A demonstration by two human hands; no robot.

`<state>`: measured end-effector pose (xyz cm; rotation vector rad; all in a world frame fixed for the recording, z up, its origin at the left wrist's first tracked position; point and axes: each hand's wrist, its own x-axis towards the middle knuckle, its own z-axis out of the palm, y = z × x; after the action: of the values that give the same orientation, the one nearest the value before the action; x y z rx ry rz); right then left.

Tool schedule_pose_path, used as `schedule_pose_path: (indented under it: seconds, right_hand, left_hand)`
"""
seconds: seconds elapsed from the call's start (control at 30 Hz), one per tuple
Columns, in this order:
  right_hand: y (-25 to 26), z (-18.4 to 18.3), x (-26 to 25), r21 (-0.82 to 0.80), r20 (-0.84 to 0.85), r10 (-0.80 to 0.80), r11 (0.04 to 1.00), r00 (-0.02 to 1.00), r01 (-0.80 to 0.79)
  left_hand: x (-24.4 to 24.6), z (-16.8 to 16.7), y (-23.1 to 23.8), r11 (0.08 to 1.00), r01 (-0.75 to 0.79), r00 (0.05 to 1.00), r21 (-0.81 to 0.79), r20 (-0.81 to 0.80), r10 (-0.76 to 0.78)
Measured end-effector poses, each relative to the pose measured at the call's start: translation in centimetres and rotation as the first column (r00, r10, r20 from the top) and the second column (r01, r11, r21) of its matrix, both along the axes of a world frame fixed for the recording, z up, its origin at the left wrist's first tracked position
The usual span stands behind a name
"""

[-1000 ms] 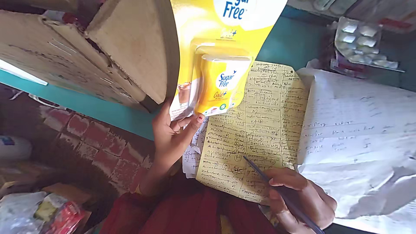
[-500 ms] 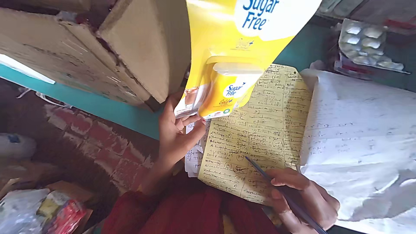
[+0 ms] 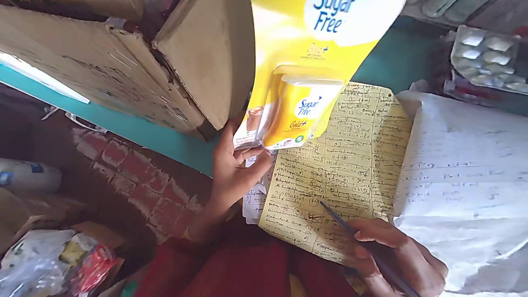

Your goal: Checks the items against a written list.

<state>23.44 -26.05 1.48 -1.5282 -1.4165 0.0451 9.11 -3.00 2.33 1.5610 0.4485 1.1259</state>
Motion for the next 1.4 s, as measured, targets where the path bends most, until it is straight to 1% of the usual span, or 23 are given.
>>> schedule_pose_path:
  seconds: [0.3,0.5,0.77,0.9,1.03,1.23,1.4]
  right_hand:
    - [0.02,-0.03,0.03,0.002,-0.011,0.017,1.000,1.000,-0.017]
    - [-0.05,-0.14,0.07,0.008,-0.029,0.034,0.999,0.999,-0.034]
    - [0.02,-0.09,-0.01,0.013,-0.020,0.025,1.000,0.999,-0.025]
    - [0.05,-0.03,-0.01,0.011,-0.015,0.028,1.000,0.999,-0.028]
    - [-0.32,0.16,-0.10,-0.013,-0.016,0.013,1.000,1.000,-0.013]
    - [-0.09,0.46,0.28,-0.045,-0.042,0.079,0.996,0.996,-0.081]
    - [-0.30,-0.15,0.44,-0.031,-0.084,0.111,0.993,0.990,-0.114]
  left_hand:
    - [-0.08,-0.17,0.14,1.000,0.011,1.000,0.004,0.000,-0.011]
    - [0.17,-0.02,0.02,1.000,0.018,0.999,-0.024,0.037,-0.017]
    - [0.06,-0.31,0.14,1.000,0.009,0.997,0.016,0.080,-0.011]
    - [0.08,-0.31,0.16,1.000,0.003,0.995,-0.001,0.103,-0.003]
    - [-0.14,-0.36,-0.19,1.000,0.015,0.997,-0.024,0.077,-0.013]
    - [-0.05,-0.16,0.08,0.994,0.021,0.993,-0.103,0.120,-0.009]
    - [0.16,-0.16,0.09,0.997,0.046,0.990,-0.067,0.137,-0.036]
